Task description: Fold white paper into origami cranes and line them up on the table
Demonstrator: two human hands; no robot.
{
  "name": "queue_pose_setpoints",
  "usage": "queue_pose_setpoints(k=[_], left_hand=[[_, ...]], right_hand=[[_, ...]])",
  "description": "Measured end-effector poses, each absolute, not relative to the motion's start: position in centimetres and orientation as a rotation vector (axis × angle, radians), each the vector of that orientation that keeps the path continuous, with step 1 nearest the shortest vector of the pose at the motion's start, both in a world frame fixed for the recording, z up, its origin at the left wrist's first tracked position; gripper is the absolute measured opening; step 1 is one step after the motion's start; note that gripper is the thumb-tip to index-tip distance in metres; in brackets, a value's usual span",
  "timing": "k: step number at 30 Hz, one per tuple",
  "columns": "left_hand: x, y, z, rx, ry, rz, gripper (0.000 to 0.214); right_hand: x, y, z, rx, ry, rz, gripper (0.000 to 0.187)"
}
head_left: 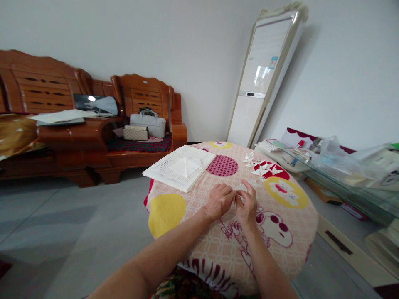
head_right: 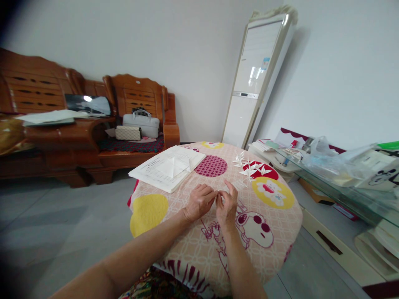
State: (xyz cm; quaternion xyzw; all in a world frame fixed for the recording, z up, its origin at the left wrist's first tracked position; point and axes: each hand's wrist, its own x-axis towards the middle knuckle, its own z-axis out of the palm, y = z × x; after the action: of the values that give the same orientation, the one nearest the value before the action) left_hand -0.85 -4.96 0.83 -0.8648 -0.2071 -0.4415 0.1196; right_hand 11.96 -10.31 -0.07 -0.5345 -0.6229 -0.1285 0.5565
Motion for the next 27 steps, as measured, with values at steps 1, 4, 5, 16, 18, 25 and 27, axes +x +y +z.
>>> queue_pose_setpoints(k=[1,4,5,16,18,25,27], left_hand=[[-0.8,-5.0,0.8,-2.535,-0.6,-1.279,0.022],[-0.6,-5.3,0.7,-2.575,-0.594,-1.222,0.017],[-0.6,-5.4,0.7,-2.59,-0.6,-1.2,0.016],[0.5,-6.1,1.0,-2.783,-0.679,-1.118,0.016],[0.2,-5.7,1.3,-2.799,-0.77,-1.378,0.024],[-1.3,-3.0,1.5,-2.951,-1.555,-1.983,0.034],[-1.4,-2.7,1.1,-3.129,-1.755,-1.944,0.043]], right_hand=[[12.0,-10.3,-0.1,-1.269,-1.458,-0.303,0.016],[12.2,-10.2,-0.2,-1.282,-1.43,-0.297,0.017],[12.3,-10.2,-0.3,-1.281,-1.429,-0.292,0.017],[13.2,-9.9,-0.2,-1.303,-1.405,-0.237,0.024],[13.3,-9.9,0.0,-1.301,-1.395,-0.279,0.024],[13.4,-10.2,0.0,-1.279,-1.388,-0.15,0.027],[13.6,-10.2,-0.2,-1.282,-1.365,-0.065,0.027]])
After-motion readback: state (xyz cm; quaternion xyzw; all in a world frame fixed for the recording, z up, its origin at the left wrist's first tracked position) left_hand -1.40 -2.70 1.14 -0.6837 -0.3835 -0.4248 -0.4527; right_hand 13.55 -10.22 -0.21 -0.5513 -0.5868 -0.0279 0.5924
